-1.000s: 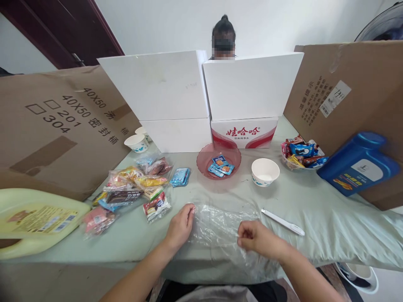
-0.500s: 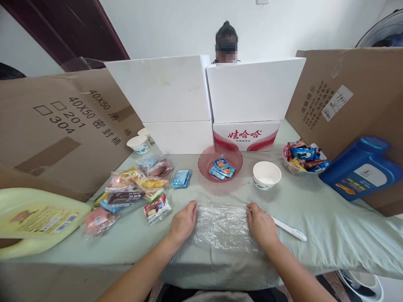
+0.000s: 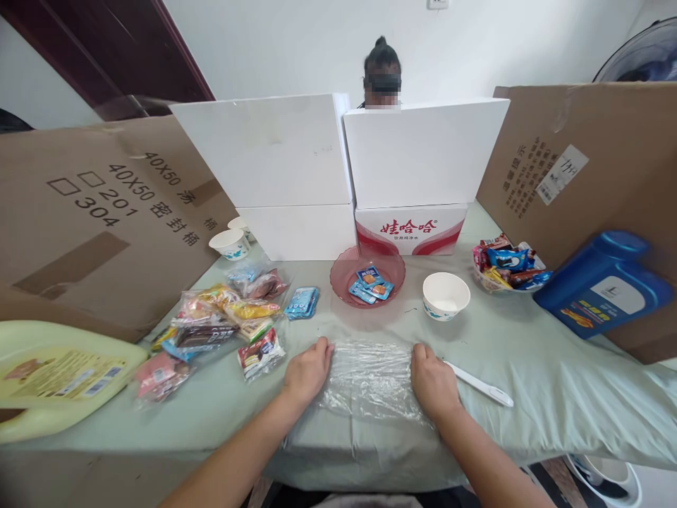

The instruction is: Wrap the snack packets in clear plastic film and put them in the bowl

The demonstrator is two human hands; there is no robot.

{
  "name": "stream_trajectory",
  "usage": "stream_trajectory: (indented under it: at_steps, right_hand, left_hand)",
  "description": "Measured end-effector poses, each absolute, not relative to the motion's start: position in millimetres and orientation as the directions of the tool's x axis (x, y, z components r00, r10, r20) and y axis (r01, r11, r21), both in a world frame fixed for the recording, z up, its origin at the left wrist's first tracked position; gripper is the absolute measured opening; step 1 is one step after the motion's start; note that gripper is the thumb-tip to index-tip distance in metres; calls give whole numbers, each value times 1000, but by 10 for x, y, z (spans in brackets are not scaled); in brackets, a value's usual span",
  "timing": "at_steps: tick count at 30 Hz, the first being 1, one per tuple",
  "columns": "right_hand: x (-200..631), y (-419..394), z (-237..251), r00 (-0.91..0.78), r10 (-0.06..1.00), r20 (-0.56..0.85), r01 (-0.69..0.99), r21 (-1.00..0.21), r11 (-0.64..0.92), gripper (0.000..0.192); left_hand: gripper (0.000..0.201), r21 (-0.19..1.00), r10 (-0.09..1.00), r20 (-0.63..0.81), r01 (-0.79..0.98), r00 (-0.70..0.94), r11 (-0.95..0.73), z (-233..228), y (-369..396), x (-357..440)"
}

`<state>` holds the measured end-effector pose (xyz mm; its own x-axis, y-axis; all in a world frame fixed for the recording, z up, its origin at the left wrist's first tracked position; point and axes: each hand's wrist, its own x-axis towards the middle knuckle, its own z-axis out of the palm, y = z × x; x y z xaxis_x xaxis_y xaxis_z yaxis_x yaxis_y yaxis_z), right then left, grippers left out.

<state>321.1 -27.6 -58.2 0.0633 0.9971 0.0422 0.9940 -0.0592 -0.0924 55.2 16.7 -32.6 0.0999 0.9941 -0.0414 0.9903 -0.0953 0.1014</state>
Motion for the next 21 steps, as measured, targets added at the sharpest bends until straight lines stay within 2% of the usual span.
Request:
stream_trajectory:
  at_steps: [3, 5, 7, 9, 10, 12, 14, 16, 18, 20, 21]
  right_hand:
    - [3199, -272, -596, 53, 997, 56, 997, -59, -50, 19]
    - [3180, -273, -601, 48, 997, 62, 998, -43, -45, 19]
    - [3168, -273, -607, 44, 997, 65, 999, -32, -42, 19]
    - [3187, -267, -604, 40, 997, 64, 999, -26, -38, 20]
    - [3213, -262, -592, 38, 997, 63, 999, -24, -37, 20]
    - [3292, -249, -536, 45, 997, 64, 999, -19, -44, 19]
    - [3374, -241, -430, 64, 995, 77, 998, -11, -64, 21]
    - [3402, -255, -302, 73, 992, 102, 997, -5, -73, 23]
    - [3344, -308, -208, -13, 991, 131, 1000, -24, 17, 26]
    - [3225, -414, -200, -257, 955, 148, 961, -64, 269, 32]
    - [3163, -490, -235, -404, 902, 153, 904, -82, 419, 40]
  left_hand:
    - [21, 80, 991, 45, 989, 124, -127, -214, 166, 642]
    - [18, 75, 956, 154, 961, 251, -265, -171, 152, 735]
    - [19, 108, 855, 211, 858, 473, -501, -193, 134, 837]
    - [18, 188, 706, 206, 681, 677, -708, -272, 125, 915]
    - [21, 226, 635, 194, 596, 748, -771, -320, 124, 939]
    - [45, 276, 555, 150, 504, 818, -818, -404, 128, 952]
    - [64, 299, 545, 97, 498, 833, -814, -449, 132, 933]
    - [69, 311, 551, 70, 506, 832, -804, -456, 131, 909]
    - [70, 313, 550, 73, 505, 832, -804, -444, 124, 898]
    - [70, 310, 549, 81, 503, 832, -807, -432, 116, 902]
    - [69, 308, 552, 83, 506, 829, -806, -427, 112, 906]
